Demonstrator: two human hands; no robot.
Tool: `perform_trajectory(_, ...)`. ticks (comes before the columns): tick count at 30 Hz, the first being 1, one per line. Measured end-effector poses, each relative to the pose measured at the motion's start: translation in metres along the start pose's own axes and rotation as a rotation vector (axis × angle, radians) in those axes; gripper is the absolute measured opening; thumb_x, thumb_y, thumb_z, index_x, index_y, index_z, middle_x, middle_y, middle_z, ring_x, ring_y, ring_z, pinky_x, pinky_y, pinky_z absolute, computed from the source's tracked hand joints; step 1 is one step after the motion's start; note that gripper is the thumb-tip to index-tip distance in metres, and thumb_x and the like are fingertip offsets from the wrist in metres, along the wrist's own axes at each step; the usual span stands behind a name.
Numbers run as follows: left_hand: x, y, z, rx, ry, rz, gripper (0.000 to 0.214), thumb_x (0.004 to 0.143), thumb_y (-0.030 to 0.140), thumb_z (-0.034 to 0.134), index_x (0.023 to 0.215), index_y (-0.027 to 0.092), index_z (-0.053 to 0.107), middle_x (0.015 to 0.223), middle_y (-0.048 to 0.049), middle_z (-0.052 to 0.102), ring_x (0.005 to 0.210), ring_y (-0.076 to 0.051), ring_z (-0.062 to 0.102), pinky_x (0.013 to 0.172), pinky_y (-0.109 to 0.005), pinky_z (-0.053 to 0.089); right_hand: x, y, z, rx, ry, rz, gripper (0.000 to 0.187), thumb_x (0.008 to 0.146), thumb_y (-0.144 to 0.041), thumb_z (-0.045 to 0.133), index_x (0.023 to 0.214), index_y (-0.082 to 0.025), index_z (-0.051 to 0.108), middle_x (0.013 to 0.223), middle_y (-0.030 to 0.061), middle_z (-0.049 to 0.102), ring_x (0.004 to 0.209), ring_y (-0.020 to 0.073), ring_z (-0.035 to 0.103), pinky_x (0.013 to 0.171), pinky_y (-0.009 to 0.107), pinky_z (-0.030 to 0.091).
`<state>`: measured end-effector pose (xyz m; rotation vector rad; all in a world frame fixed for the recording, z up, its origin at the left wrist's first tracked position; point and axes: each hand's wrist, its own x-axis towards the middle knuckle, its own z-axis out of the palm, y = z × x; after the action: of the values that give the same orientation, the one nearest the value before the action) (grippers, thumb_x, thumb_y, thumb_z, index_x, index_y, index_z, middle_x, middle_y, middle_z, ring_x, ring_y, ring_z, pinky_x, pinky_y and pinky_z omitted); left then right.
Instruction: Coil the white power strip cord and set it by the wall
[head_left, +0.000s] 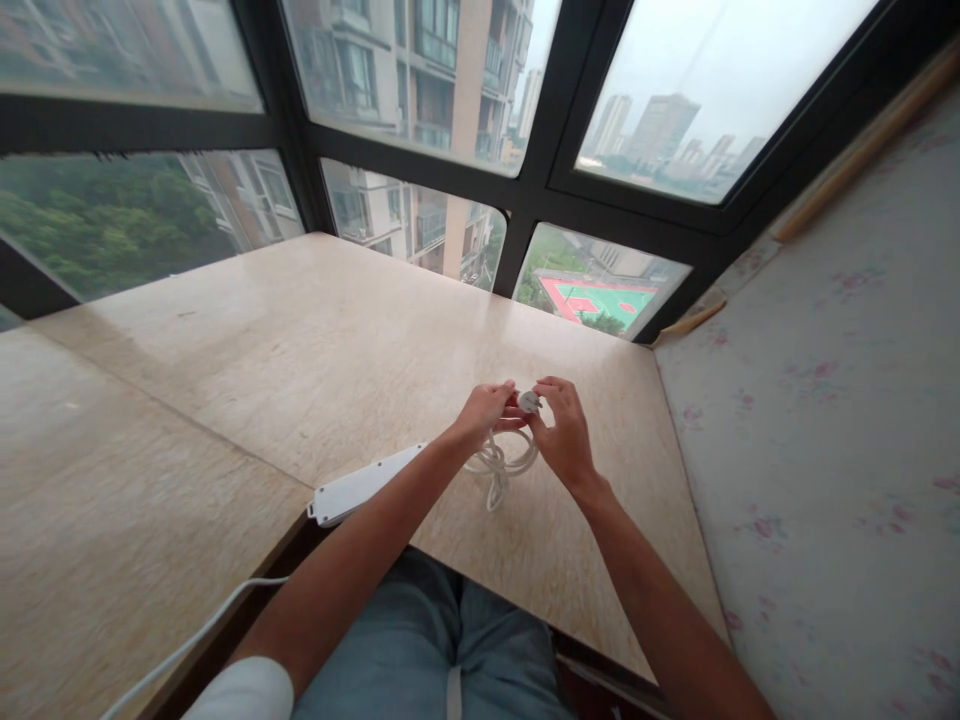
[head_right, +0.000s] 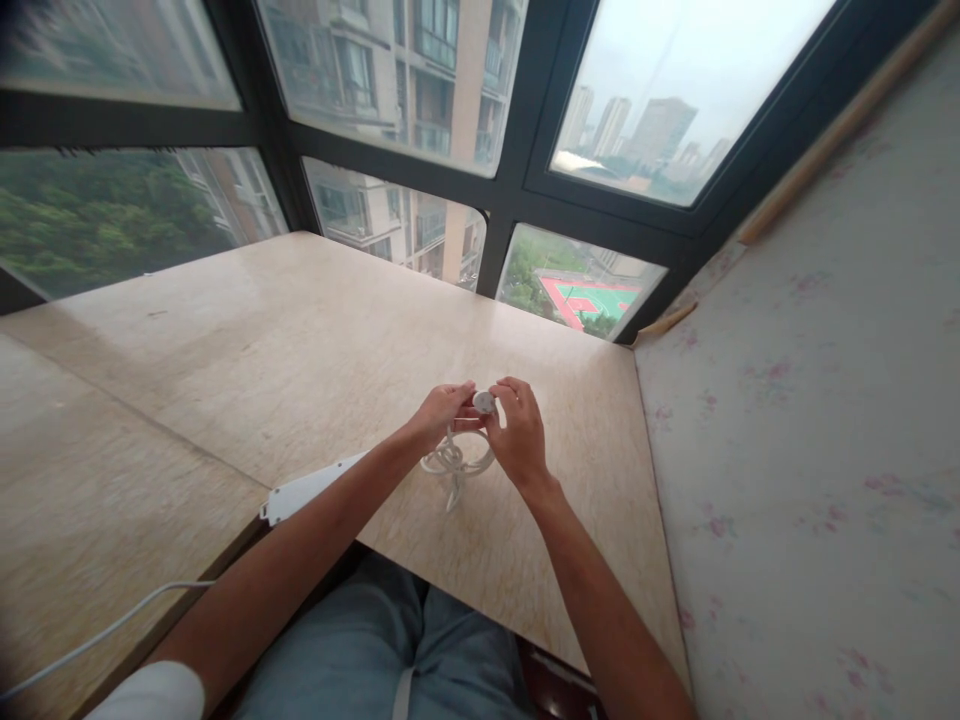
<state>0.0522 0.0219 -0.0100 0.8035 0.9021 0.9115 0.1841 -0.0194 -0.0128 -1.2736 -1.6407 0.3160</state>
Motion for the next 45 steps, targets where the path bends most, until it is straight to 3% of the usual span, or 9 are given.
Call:
perform_trajectory(3, 0.001, 0.001, -0.009, 0.2, 0.035, 0.098, 0.033, 0.092, 0.035, 0.049, 0.07, 0.012, 0.057, 0.073, -0.0069, 0.064, 0.064, -0.013, 0.063, 0.062, -0.027, 0.054, -0.002, 0.007, -0.004, 0.282, 0.127, 0.138, 0.024, 0.074, -0.028, 0.072, 0.094, -0.022, 0.061, 0.099, 0.0054, 0.063, 0.092, 0.0203, 0.058, 0.082, 0.037, 0.047)
perform_trajectory(9, 0.001, 0.0, -0.033, 0.945, 0.213, 0.415, 0.035, 0.091, 0.031, 0.042, 0.067, 0.016, 0.063, 0.072, -0.0052, 0.067, 0.071, -0.017, 0.06, 0.071, -0.029, 0.046, -0.011, 0.032, -0.015, 0.741, 0.495, 0.353, 0.033, 0.064, -0.037, 0.082, 0.083, -0.019, 0.061, 0.082, -0.0024, 0.065, 0.073, 0.0114, 0.063, 0.079, 0.032, 0.05)
perform_trajectory(16, 0.002, -0.003, -0.051, 1.028, 0.242, 0.395, 0.033, 0.088, 0.033, 0.043, 0.069, 0.018, 0.065, 0.073, -0.0046, 0.068, 0.07, -0.017, 0.06, 0.067, -0.027, 0.041, -0.033, 0.048, -0.034, 0.995, 0.625, 0.446, 0.029, 0.058, -0.025, 0.087, 0.075, -0.018, 0.065, 0.075, -0.0057, 0.069, 0.071, 0.0084, 0.066, 0.081, 0.028, 0.055)
perform_trajectory(22, 0.014, -0.018, -0.051, 0.923, 0.27, 0.394, 0.04, 0.091, 0.041, 0.039, 0.069, 0.017, 0.062, 0.069, -0.0052, 0.067, 0.069, -0.018, 0.063, 0.069, -0.029, 0.043, -0.044, 0.051, -0.037, 1.091, 0.597, 0.548, 0.026, 0.059, -0.02, 0.087, 0.074, -0.018, 0.065, 0.074, -0.0048, 0.071, 0.073, 0.0098, 0.069, 0.079, 0.028, 0.059)
perform_trajectory(26, 0.006, -0.024, -0.058, 0.845, 0.189, 0.437, 0.052, 0.096, 0.052, 0.025, 0.091, 0.016, 0.061, 0.086, -0.0078, 0.07, 0.083, -0.019, 0.066, 0.079, -0.031, 0.046, -0.046, 0.055, -0.044, 1.069, 0.534, 0.568, 0.021, 0.066, -0.021, 0.083, 0.076, -0.018, 0.065, 0.077, -0.0032, 0.072, 0.077, 0.0136, 0.072, 0.078, 0.032, 0.061)
perform_trajectory(30, -0.024, -0.022, -0.082, 1.132, 0.061, 0.444, 0.06, 0.093, 0.061, 0.026, 0.122, 0.015, 0.053, 0.114, -0.0129, 0.067, 0.106, -0.025, 0.062, 0.091, -0.039, 0.044, -0.037, 0.069, -0.057, 1.099, 0.563, 0.588, 0.015, 0.07, -0.016, 0.079, 0.073, -0.018, 0.065, 0.075, -0.0018, 0.073, 0.081, 0.0153, 0.073, 0.079, 0.032, 0.061)
perform_trajectory(35, -0.056, -0.038, -0.102, 1.586, -0.203, 0.568, 0.08, 0.071, 0.066, 0.064, 0.132, 0.016, 0.05, 0.133, -0.017, 0.056, 0.12, -0.032, 0.054, 0.1, -0.044, 0.041, -0.017, 0.099, -0.062, 1.159, 0.643, 0.783, 0.017, 0.079, -0.005, 0.066, 0.067, -0.016, 0.061, 0.066, -0.0014, 0.07, 0.072, 0.0114, 0.071, 0.075, 0.025, 0.061)
perform_trajectory(39, -0.055, -0.054, -0.107, 1.706, -0.132, 0.594, 0.055, 0.085, 0.044, 0.059, 0.134, 0.021, 0.049, 0.131, -0.0139, 0.057, 0.114, -0.028, 0.056, 0.095, -0.042, 0.045, -0.005, 0.126, -0.063, 1.094, 0.652, 1.012, 0.025, 0.085, -0.001, 0.055, 0.065, -0.016, 0.057, 0.064, -0.0003, 0.066, 0.068, 0.0104, 0.069, 0.063, 0.018, 0.06)
perform_trajectory(45, -0.048, -0.044, -0.13, 1.698, 0.059, 0.577, 0.049, 0.091, 0.04, 0.05, 0.137, 0.024, 0.048, 0.125, -0.0113, 0.061, 0.108, -0.025, 0.059, 0.092, -0.039, 0.047, -0.004, 0.163, -0.083, 0.982, 0.694, 1.105, 0.032, 0.086, 0.004, 0.046, 0.062, -0.016, 0.048, 0.057, -0.0038, 0.056, 0.049, 0.0054, 0.06, 0.043, 0.008, 0.049)
